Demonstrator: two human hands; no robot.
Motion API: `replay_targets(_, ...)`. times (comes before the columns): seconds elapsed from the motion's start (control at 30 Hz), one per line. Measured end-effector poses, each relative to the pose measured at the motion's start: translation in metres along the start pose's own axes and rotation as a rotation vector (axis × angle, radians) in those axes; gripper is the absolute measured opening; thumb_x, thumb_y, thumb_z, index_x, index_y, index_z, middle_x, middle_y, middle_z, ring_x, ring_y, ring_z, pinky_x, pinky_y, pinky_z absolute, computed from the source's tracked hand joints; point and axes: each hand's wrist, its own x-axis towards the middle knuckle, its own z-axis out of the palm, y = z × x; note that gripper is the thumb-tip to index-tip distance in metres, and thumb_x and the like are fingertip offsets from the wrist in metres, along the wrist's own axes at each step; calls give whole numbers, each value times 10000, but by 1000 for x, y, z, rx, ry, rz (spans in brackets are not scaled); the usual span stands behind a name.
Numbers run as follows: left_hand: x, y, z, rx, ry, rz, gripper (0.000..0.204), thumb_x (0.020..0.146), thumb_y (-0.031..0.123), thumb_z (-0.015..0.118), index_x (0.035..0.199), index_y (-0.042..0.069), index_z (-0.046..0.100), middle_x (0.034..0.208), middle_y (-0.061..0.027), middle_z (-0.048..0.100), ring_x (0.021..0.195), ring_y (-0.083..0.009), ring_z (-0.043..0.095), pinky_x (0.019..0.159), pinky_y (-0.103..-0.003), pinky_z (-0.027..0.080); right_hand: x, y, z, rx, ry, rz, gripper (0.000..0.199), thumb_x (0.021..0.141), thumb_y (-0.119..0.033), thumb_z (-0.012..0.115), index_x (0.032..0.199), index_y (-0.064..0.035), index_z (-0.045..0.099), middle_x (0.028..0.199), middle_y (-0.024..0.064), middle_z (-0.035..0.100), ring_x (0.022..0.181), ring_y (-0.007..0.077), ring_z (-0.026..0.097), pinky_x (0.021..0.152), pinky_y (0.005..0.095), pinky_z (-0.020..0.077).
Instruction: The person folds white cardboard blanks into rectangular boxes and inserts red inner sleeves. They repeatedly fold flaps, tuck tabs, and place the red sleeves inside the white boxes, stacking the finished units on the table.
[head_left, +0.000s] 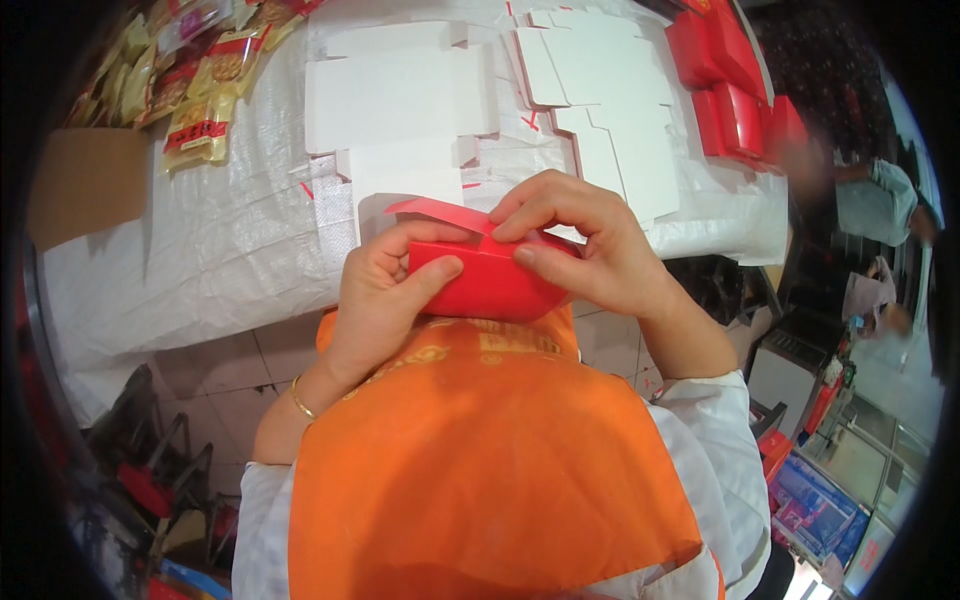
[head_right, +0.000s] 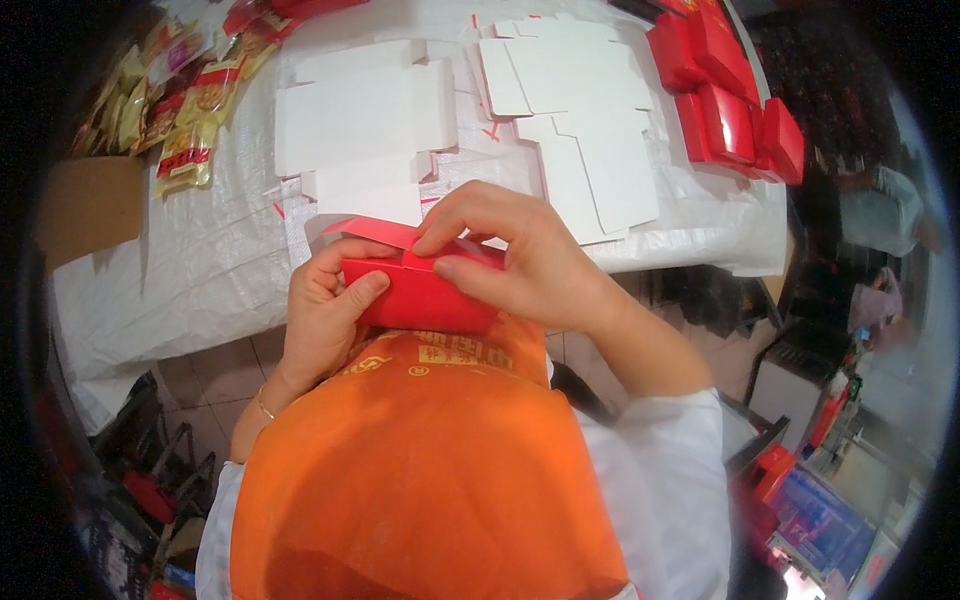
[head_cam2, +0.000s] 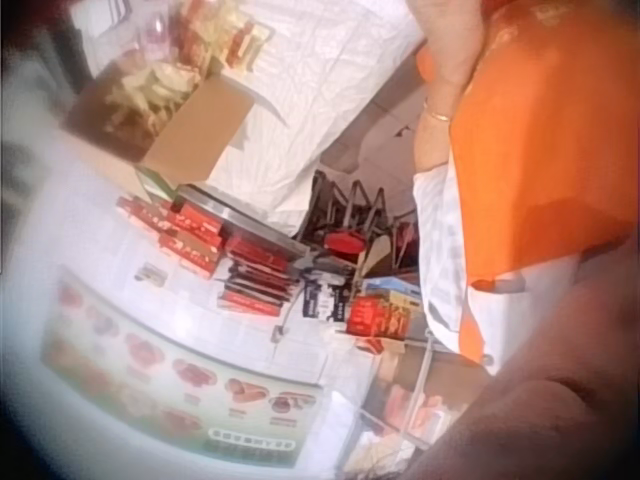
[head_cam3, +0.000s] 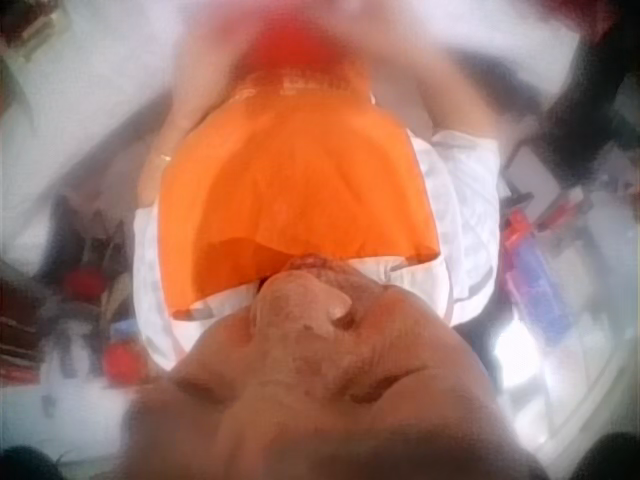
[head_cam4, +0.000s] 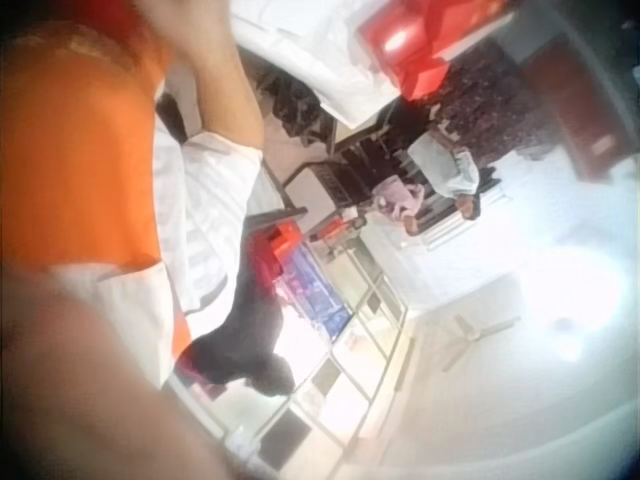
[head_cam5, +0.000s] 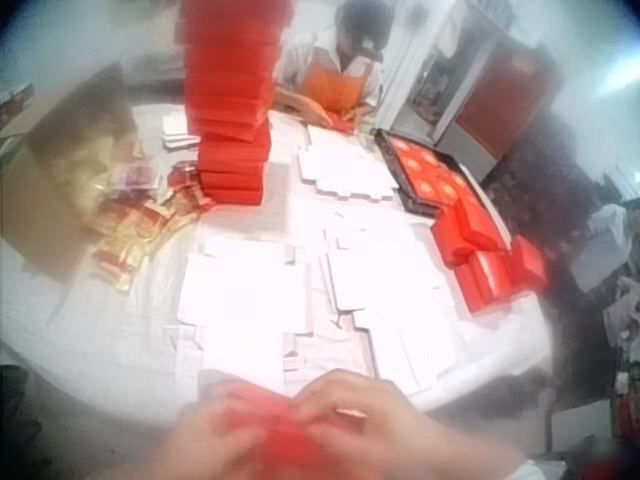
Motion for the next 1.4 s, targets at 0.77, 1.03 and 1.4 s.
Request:
replay_targets(0.77,6,-11,-16,21,122,143,250,1100,171,521,1048,-23,670,989,-1,699,905,-53,587,803,-245,498,21,-7,0,45,-56,71,194,819,45,709,993,-15,770,948,50,707,923,175,654,847,304,517)
replay_targets(1.03,-3,-11,-11,43,170,218,190,1091,126,516,1151,-24,616,1081,-62,705,965,-84,637,863,-252,518,30,-2,2,30,-82,73,169,852,20,710,1005,-23,765,970,55,709,952,171,658,863,303,520)
replay_targets(1.4,-3,-2,-7,-41,121,168,213,1056,37,546,1257,-30,567,1106,-111,714,990,-101,670,856,-246,539,35,5,-2,29,-116,142,153,879,-10,698,1016,-22,766,998,59,706,967,171,656,863,311,528)
